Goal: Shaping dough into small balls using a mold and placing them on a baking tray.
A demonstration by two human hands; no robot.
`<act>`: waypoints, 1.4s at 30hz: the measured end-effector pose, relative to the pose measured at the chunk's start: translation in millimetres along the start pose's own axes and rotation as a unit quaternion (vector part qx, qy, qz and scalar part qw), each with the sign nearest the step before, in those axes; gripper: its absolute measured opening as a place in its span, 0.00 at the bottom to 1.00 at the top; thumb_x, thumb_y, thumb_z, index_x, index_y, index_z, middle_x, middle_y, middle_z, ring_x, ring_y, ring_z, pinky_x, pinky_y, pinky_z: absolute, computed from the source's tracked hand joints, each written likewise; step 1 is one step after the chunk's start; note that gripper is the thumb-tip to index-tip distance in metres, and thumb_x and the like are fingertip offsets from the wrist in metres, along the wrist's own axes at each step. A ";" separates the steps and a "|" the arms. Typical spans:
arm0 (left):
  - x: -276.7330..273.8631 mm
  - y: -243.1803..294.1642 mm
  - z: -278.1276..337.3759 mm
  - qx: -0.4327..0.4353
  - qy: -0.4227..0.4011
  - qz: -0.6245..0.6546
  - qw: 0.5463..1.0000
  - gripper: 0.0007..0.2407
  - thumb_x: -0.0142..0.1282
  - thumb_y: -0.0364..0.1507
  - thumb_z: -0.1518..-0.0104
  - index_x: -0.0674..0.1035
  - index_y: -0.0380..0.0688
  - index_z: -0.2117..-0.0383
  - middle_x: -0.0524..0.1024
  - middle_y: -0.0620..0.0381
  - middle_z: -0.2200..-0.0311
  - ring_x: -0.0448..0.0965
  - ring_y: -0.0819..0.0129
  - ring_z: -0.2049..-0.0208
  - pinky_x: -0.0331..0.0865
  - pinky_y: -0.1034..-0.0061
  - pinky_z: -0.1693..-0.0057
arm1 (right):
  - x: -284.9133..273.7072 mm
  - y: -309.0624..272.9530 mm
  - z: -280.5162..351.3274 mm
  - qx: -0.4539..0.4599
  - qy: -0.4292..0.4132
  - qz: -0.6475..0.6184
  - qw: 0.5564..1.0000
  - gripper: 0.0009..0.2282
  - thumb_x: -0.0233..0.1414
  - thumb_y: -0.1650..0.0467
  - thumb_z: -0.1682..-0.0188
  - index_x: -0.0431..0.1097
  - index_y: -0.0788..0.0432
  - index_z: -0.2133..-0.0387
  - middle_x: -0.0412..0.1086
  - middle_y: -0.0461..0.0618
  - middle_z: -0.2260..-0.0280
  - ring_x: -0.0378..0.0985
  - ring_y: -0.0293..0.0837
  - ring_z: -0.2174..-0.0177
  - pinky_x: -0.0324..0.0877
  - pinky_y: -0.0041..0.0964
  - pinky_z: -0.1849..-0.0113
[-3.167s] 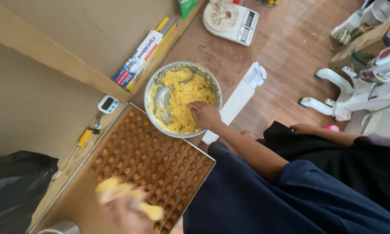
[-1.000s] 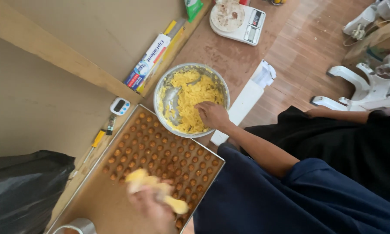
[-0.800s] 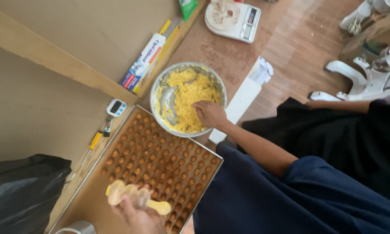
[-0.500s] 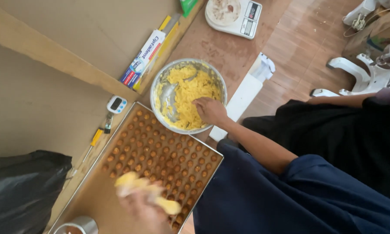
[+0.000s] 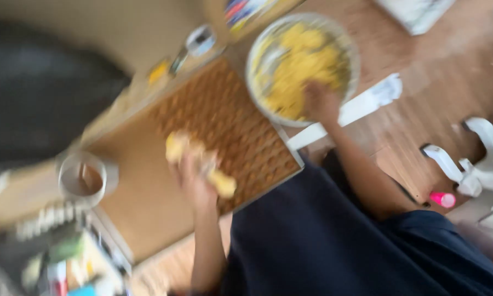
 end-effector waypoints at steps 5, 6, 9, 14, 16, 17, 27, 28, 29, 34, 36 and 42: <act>33.1 -0.7 19.9 -0.040 -0.054 -0.024 0.997 0.16 0.57 0.29 0.38 0.67 0.43 0.48 0.76 0.56 0.56 0.83 0.62 0.63 0.83 0.65 0.59 | -34.1 -46.8 -19.5 0.023 -0.009 -0.040 0.999 0.09 0.55 0.73 0.42 0.74 0.55 0.50 0.76 0.54 0.70 0.80 0.51 0.71 0.73 0.44 0.68; 28.7 1.4 12.8 -0.001 -0.041 -0.009 0.999 0.16 0.58 0.28 0.38 0.68 0.41 0.47 0.76 0.52 0.56 0.82 0.61 0.62 0.83 0.63 0.58 | -36.5 -47.9 -21.8 0.005 0.002 -0.060 0.998 0.09 0.54 0.74 0.42 0.73 0.56 0.50 0.77 0.53 0.68 0.81 0.49 0.70 0.75 0.42 0.67; 25.2 8.4 5.7 0.003 -0.047 0.033 0.998 0.17 0.59 0.28 0.37 0.68 0.40 0.45 0.76 0.44 0.55 0.82 0.53 0.59 0.82 0.61 0.56 | -48.4 -50.8 -16.9 -0.021 -0.003 -0.092 0.996 0.10 0.51 0.78 0.43 0.73 0.60 0.50 0.77 0.55 0.65 0.83 0.47 0.66 0.76 0.40 0.64; 19.8 11.9 0.8 -0.099 -0.138 0.198 0.965 0.22 0.52 0.36 0.34 0.66 0.42 0.36 0.74 0.35 0.44 0.78 0.45 0.46 0.76 0.57 0.42 | -59.1 -94.7 -20.8 -0.094 0.003 -0.136 0.986 0.11 0.49 0.82 0.43 0.72 0.65 0.49 0.77 0.59 0.59 0.84 0.48 0.59 0.77 0.39 0.57; 21.6 14.7 0.7 -0.114 -0.173 0.334 0.920 0.29 0.41 0.50 0.33 0.65 0.39 0.35 0.72 0.30 0.42 0.76 0.38 0.43 0.72 0.50 0.38 | -64.3 -123.1 -18.5 -0.097 -0.014 -0.168 0.981 0.08 0.51 0.81 0.41 0.72 0.66 0.51 0.76 0.59 0.57 0.83 0.47 0.58 0.78 0.36 0.56; 18.4 7.4 -1.3 -0.111 -0.166 0.338 0.920 0.29 0.41 0.50 0.33 0.65 0.39 0.35 0.72 0.30 0.42 0.76 0.38 0.43 0.72 0.50 0.38 | -66.4 -139.4 -15.6 -0.099 -0.022 -0.168 0.980 0.08 0.51 0.81 0.41 0.72 0.66 0.51 0.76 0.59 0.57 0.83 0.47 0.58 0.78 0.36 0.56; 18.6 -18.5 -5.6 -0.128 -0.206 0.443 0.863 0.25 0.36 0.45 0.26 0.67 0.37 0.33 0.70 0.41 0.36 0.70 0.49 0.34 0.63 0.54 0.29 | -82.2 -274.8 7.2 -0.153 -0.177 -0.276 0.932 0.17 0.58 0.74 0.45 0.68 0.60 0.42 0.73 0.57 0.52 0.79 0.47 0.54 0.78 0.38 0.52; 20.0 -18.6 -5.1 -0.144 -0.201 0.454 0.856 0.25 0.37 0.44 0.26 0.67 0.38 0.33 0.70 0.42 0.36 0.70 0.52 0.35 0.64 0.57 0.30 | -85.9 -287.1 7.4 -0.159 -0.199 -0.263 0.931 0.22 0.59 0.73 0.47 0.66 0.60 0.39 0.72 0.58 0.49 0.78 0.48 0.53 0.78 0.40 0.52; 17.1 -25.7 -5.0 -0.143 -0.199 0.456 0.855 0.25 0.37 0.44 0.26 0.67 0.38 0.33 0.70 0.42 0.36 0.70 0.52 0.35 0.64 0.57 0.30 | -83.2 -288.6 7.8 -0.159 -0.202 -0.262 0.930 0.22 0.59 0.73 0.47 0.66 0.60 0.39 0.72 0.58 0.49 0.78 0.48 0.53 0.78 0.40 0.52; 11.6 -42.3 -6.7 -0.130 -0.182 0.478 0.849 0.22 0.40 0.43 0.24 0.68 0.40 0.33 0.71 0.46 0.37 0.71 0.55 0.36 0.65 0.60 0.31 | -68.4 -291.1 13.2 -0.206 -0.227 -0.130 0.943 0.39 0.67 0.67 0.57 0.54 0.61 0.33 0.66 0.61 0.45 0.73 0.55 0.50 0.75 0.47 0.50; 8.6 -47.3 -6.9 -0.126 -0.195 0.480 0.846 0.22 0.40 0.43 0.24 0.68 0.40 0.33 0.71 0.47 0.37 0.71 0.55 0.36 0.64 0.59 0.30 | -65.9 -293.1 15.1 -0.193 -0.239 -0.128 0.943 0.40 0.67 0.67 0.58 0.53 0.61 0.32 0.65 0.61 0.46 0.73 0.54 0.50 0.75 0.47 0.50; 8.7 -51.4 -6.8 -0.116 -0.205 0.481 0.844 0.23 0.39 0.43 0.24 0.66 0.39 0.33 0.69 0.44 0.35 0.67 0.52 0.33 0.58 0.56 0.27 | -59.6 -301.2 18.2 -0.196 -0.236 -0.107 0.946 0.45 0.69 0.66 0.58 0.48 0.61 0.30 0.63 0.61 0.47 0.72 0.55 0.50 0.75 0.47 0.51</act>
Point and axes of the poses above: each hand's wrist, its own z-axis away from the middle knuckle, its own x-axis out of the palm, y = z × x, the point moved 2 cm from there along -z, towards the middle knuckle
